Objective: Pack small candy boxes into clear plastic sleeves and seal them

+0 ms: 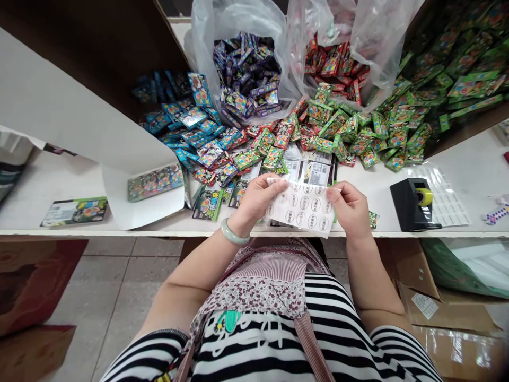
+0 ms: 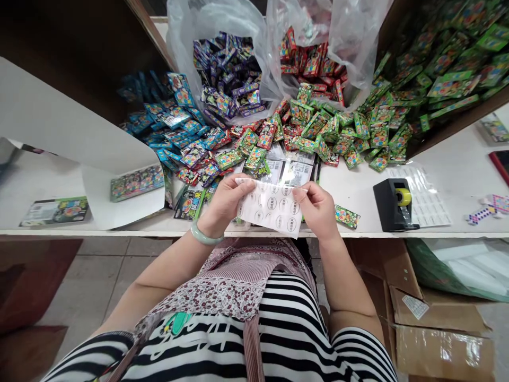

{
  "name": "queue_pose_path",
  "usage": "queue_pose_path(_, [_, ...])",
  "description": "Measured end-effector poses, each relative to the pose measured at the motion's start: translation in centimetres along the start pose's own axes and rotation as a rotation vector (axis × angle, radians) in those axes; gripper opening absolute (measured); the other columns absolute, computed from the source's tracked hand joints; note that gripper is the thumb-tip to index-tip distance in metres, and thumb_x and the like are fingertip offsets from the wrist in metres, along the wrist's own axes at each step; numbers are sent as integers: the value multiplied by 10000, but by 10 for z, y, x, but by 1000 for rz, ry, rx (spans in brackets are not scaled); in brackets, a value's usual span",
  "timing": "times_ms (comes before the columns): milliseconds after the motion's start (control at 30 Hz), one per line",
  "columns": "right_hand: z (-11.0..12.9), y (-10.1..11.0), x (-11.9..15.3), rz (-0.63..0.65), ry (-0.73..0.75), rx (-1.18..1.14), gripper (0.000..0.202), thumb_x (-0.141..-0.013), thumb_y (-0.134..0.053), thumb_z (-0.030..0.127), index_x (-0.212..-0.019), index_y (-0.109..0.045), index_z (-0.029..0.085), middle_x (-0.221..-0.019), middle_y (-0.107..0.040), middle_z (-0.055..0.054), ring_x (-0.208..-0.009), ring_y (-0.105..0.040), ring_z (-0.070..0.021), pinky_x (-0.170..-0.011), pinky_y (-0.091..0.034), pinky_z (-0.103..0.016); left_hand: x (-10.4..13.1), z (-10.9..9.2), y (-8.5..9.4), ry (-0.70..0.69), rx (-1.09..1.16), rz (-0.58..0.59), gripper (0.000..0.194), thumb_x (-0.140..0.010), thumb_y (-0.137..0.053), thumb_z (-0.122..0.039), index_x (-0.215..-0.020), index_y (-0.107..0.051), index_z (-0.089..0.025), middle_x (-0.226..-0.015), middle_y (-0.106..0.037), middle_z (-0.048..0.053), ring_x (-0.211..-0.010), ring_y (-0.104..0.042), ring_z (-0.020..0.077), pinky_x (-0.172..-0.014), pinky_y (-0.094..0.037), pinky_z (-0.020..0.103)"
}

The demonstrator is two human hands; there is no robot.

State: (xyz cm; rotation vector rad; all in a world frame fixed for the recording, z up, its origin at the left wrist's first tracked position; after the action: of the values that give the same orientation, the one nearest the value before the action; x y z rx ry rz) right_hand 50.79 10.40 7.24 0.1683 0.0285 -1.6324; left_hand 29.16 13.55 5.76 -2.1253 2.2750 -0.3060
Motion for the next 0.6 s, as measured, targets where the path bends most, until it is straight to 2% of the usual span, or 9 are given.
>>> queue_pose_path(67, [3, 2, 0, -33, 39, 10, 335, -834, -697, 536, -731, -582, 238, -634, -535, 31, -561, -482, -125, -508, -404, -250, 2, -3, -1, -27, -8, 3, 387, -612, -854, -489, -700, -641, -177, -614, -552, -39, -551, -479, 80, -538, -399, 221])
queue_pose_path(200, [9, 2, -1, -68, 116, 62, 285, -812, -717, 517, -817, -621, 249, -775, -612, -9, -718, -587, -173, -642, -500, -297, 5, -11, -3, -156, -62, 47, 257, -634, -848, -380, -722, -694, -194, -758, -657, -2, -712, -583, 124, -660, -473, 248])
queue_pose_path(267, [6, 2, 0, -53, 82, 67, 312, -818, -704, 540, -780, -609, 245, -714, -582, 3, -649, -550, -158, -581, -471, -282, 5, -11, -3, -158, -86, 43, 237, -654, -832, -380, -719, -693, -199, -750, -649, -1, -702, -572, 124, -646, -463, 249])
queue_pose_path(367, [0, 5, 1, -26, 3, 46, 387, -828, -682, 581, -692, -579, 234, -589, -505, 34, -523, -441, -122, -466, -371, -249, 4, -5, -1, -89, -118, 25, 264, -690, -805, -426, -709, -680, -194, -641, -570, -21, -580, -480, 98, -552, -385, 241])
queue_pose_path(433, [-1, 8, 0, 6, -16, 46, 388, -813, -695, 589, -695, -602, 231, -598, -543, 30, -534, -471, -127, -479, -390, -254, 4, -4, -1, -96, -135, 37, 266, -715, -792, -432, -713, -679, -191, -630, -558, -24, -571, -467, 95, -546, -373, 244])
queue_pose_path(533, [8, 8, -7, 137, 21, 137, 317, -772, -754, 540, -875, -696, 246, -803, -688, -5, -722, -620, -184, -659, -505, -316, 6, -11, -3, -187, -160, 116, 220, -741, -785, -391, -740, -689, -194, -720, -627, -3, -669, -551, 118, -620, -436, 254])
queue_pose_path(600, [19, 5, -12, 227, 95, 273, 318, -764, -775, 496, -964, -716, 255, -906, -721, -25, -848, -649, -223, -780, -510, -365, 9, -16, -7, -249, -192, 187, 193, -767, -769, -370, -757, -692, -193, -776, -658, 12, -737, -590, 132, -675, -468, 265])
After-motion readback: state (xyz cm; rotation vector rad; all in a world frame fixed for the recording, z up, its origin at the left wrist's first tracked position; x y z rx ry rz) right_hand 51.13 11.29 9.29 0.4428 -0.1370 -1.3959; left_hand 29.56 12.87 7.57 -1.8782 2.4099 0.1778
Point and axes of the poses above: each hand's wrist, its own x-axis away from the middle knuckle, its own y-axis out of the back of the hand, z = x × y, the point moved 5 cm from there along -x, towards the middle knuckle
